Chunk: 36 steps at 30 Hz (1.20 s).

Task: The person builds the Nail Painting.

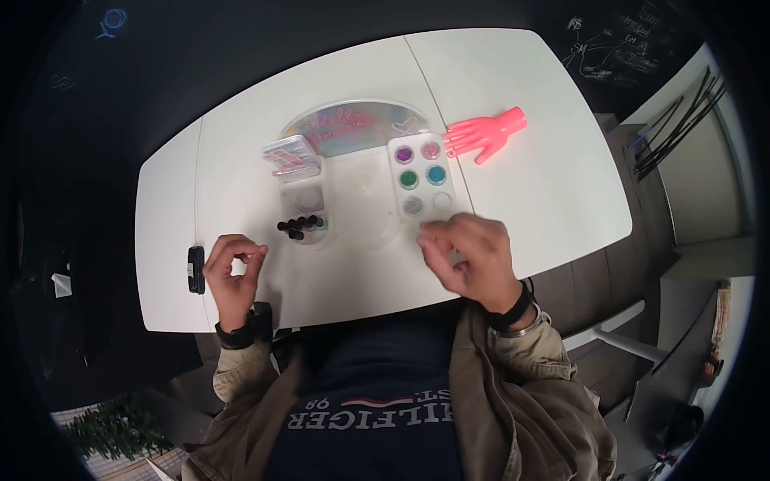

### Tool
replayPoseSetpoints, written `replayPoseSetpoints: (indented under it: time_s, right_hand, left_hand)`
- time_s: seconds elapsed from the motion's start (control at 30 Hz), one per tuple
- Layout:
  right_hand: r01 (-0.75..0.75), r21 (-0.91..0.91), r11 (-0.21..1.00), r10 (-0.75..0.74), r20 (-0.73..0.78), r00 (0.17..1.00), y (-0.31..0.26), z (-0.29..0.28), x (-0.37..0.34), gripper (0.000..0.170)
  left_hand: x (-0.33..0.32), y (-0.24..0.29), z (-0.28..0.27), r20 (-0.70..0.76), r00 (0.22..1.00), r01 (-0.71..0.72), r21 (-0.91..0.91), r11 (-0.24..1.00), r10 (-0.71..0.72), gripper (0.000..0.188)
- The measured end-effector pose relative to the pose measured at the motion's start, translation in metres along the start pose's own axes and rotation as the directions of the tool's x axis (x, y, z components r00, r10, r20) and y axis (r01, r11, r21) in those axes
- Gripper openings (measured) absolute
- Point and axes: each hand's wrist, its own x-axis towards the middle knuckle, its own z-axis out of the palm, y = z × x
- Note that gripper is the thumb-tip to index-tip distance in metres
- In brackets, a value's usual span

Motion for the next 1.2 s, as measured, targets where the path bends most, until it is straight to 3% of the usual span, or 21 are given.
replayPoseSetpoints:
  time_s: [0.17, 0.23, 0.43, 0.47, 0.57, 0.67, 0.77, 0.97, 1.07, 1.2]
  right_hand:
    - [-0.178, -0.192, 0.965, 0.136, -0.213, 0.968, 0.027, -0.018, 0.023, 0.024]
    - [-0.219, -0.289, 0.932, 0.152, -0.237, 0.960, 0.052, -0.029, 0.031, 0.034]
    - [-0.494, -0.413, 0.765, 0.431, -0.241, 0.870, 0.119, -0.047, 0.041, 0.069]
    - [-0.492, -0.443, 0.750, 0.453, -0.197, 0.869, 0.132, -0.050, 0.042, 0.082]
    - [-0.527, -0.422, 0.738, 0.493, -0.197, 0.848, 0.150, -0.049, 0.046, 0.091]
    - [-0.442, -0.505, 0.741, 0.416, -0.171, 0.893, 0.170, -0.048, 0.048, 0.104]
    - [-0.368, -0.655, 0.660, 0.440, -0.061, 0.896, 0.178, -0.033, 0.044, 0.111]
    - [-0.510, -0.686, 0.518, 0.630, -0.096, 0.770, 0.157, -0.025, 0.059, 0.098]
    - [-0.557, -0.638, 0.532, 0.655, -0.106, 0.748, 0.165, -0.029, 0.057, 0.092]
    - [-0.554, -0.441, 0.706, 0.507, -0.231, 0.830, 0.158, -0.040, 0.052, 0.065]
  left_hand:
    - [-0.003, -0.006, -0.006, -0.042, 0.999, -0.012, 0.008, 1.000, 0.013, 0.015]
    - [-0.003, -0.007, -0.007, -0.063, 0.998, -0.021, 0.007, 1.000, 0.022, 0.016]
    - [-0.005, -0.006, -0.008, -0.141, 0.990, -0.020, -0.041, 0.999, 0.014, 0.016]
    - [-0.006, -0.007, -0.008, -0.143, 0.990, -0.013, -0.058, 0.998, 0.005, 0.016]
    - [-0.008, -0.010, -0.009, -0.151, 0.988, 0.001, -0.096, 0.995, -0.015, 0.015]
    - [-0.008, -0.013, -0.010, -0.168, 0.986, -0.011, -0.107, 0.994, -0.007, 0.015]
    - [-0.008, -0.013, -0.011, -0.191, 0.982, -0.027, -0.113, 0.993, 0.005, 0.015]
    - [-0.009, -0.011, -0.009, -0.190, 0.982, -0.022, -0.153, 0.988, -0.007, 0.018]
    - [-0.012, -0.012, -0.011, -0.164, 0.986, -0.019, -0.136, 0.990, -0.004, 0.019]
    - [-0.009, -0.008, -0.008, -0.203, 0.979, -0.026, -0.154, 0.988, -0.006, 0.018]
